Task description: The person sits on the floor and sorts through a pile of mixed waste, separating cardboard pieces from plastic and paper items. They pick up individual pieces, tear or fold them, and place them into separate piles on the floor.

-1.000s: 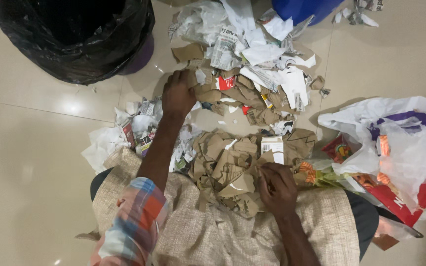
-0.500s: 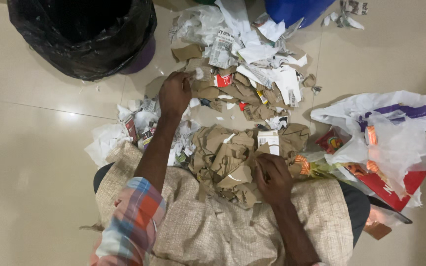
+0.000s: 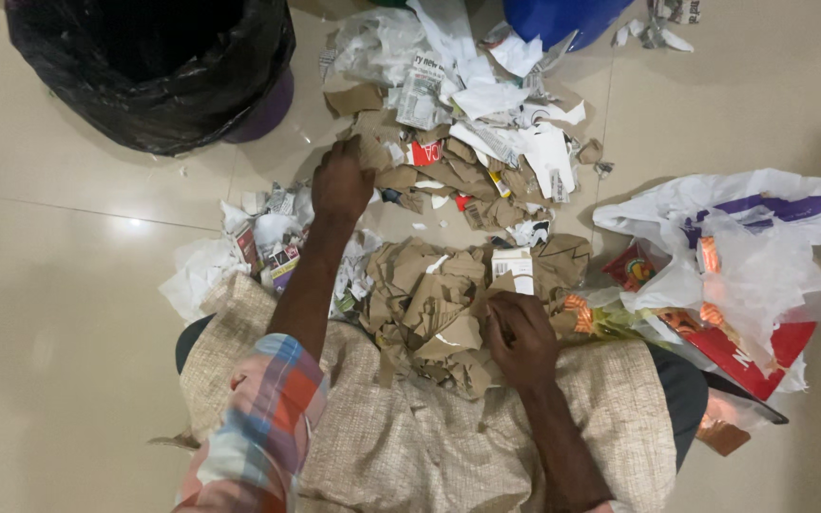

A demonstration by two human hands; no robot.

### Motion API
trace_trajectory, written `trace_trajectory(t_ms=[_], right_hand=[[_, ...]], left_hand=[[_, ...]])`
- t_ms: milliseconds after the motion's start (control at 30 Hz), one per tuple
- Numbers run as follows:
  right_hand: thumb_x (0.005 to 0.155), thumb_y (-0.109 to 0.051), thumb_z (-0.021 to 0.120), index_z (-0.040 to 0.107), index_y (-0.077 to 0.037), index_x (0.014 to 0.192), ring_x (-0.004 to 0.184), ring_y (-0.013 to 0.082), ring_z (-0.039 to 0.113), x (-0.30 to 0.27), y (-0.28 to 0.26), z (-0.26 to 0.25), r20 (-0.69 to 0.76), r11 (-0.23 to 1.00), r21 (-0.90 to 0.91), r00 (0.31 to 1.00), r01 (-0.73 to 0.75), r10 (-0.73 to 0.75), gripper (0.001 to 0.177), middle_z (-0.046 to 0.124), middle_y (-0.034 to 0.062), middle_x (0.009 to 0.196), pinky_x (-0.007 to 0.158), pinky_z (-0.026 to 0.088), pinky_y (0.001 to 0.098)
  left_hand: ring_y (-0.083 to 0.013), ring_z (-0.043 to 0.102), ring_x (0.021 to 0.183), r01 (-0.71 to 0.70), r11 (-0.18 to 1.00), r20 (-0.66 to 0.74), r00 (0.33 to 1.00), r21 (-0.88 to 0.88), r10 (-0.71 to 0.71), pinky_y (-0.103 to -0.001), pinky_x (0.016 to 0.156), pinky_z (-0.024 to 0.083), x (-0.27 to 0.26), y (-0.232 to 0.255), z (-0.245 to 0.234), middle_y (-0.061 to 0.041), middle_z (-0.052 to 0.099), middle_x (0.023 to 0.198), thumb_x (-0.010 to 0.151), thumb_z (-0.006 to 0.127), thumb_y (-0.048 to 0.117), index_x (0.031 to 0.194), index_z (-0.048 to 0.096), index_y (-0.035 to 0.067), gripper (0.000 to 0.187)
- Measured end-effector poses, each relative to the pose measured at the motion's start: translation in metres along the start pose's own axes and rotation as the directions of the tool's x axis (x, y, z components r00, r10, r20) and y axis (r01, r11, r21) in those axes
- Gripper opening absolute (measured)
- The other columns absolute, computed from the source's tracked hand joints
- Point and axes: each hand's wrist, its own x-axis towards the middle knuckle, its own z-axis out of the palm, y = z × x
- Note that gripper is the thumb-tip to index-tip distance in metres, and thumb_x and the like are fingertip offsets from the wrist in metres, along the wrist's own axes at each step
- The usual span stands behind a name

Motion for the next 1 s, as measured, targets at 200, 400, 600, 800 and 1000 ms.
trace_trajectory(t_ms=[200, 400, 600, 800, 1000], right_hand=[[0.084, 0.0, 0.077, 0.075, -0.003, 0.103, 0.094, 0.0224, 0.07, 0.002, 0.002, 0.002, 0.009, 1.0, 0.014, 1.0, -0.026, 0.026, 0.019, 0.072, 0.0092, 0.105, 0.077, 0.058, 0.0331], [0.086, 0.001, 0.076, 0.075, -0.002, 0.104, 0.094, 0.0218, 0.07, 0.0, 0.002, 0.002, 0.018, 1.0, 0.007, 1.0, -0.021, 0.021, 0.018, 0.072, 0.0088, 0.106, 0.076, 0.058, 0.0324], [0.087, 0.0, 0.075, 0.074, -0.002, 0.105, 0.092, 0.0229, 0.07, -0.002, -0.002, -0.002, -0.012, 1.0, 0.019, 1.0, -0.016, 0.016, 0.018, 0.071, 0.01, 0.107, 0.074, 0.058, 0.0328], [0.09, -0.002, 0.076, 0.073, -0.002, 0.105, 0.093, 0.0262, 0.069, -0.007, -0.004, -0.003, -0.079, 0.999, 0.01, 0.996, 0.036, -0.035, 0.015, 0.07, 0.011, 0.105, 0.079, 0.057, 0.036], [0.094, 0.0, 0.07, 0.069, -0.003, 0.118, 0.095, 0.0273, 0.069, -0.008, -0.003, -0.011, -0.042, 0.999, 0.037, 0.999, 0.029, -0.027, 0.024, 0.07, 0.0138, 0.108, 0.083, 0.057, 0.0363]], left_hand=[[-0.0348, 0.058, 0.118, -0.013, 0.997, 0.001, 1.0, 0.073, 0.013, -0.049, 0.096, 0.049, 0.005, 0.002, 0.005, -0.013, 0.059, 0.127, 0.079, 0.084, 0.023, 0.136, 0.058, 0.008, 0.065], [-0.0341, 0.068, 0.105, -0.067, 0.988, -0.141, 0.989, -0.137, 0.047, -0.047, 0.091, 0.054, -0.001, 0.002, -0.008, -0.011, 0.071, 0.113, 0.087, 0.078, 0.015, 0.113, 0.07, 0.01, 0.028], [-0.041, 0.072, 0.087, -0.023, 0.945, -0.14, 0.99, -0.327, -0.024, -0.052, 0.075, 0.055, -0.015, 0.024, -0.036, -0.017, 0.075, 0.093, 0.093, 0.072, 0.013, 0.11, 0.067, 0.006, 0.02], [-0.0314, 0.074, 0.08, -0.062, 0.841, -0.125, 0.992, -0.538, -0.007, -0.042, 0.07, 0.059, -0.041, 0.043, -0.043, -0.019, 0.075, 0.092, 0.098, 0.067, 0.008, 0.125, 0.059, 0.003, 0.028], [-0.0187, 0.072, 0.081, 0.1, 0.407, 0.096, 0.995, -0.908, -0.03, -0.029, 0.057, 0.064, -0.102, 0.062, -0.026, -0.019, 0.068, 0.112, 0.091, 0.06, -0.005, 0.142, 0.05, -0.002, 0.052]])
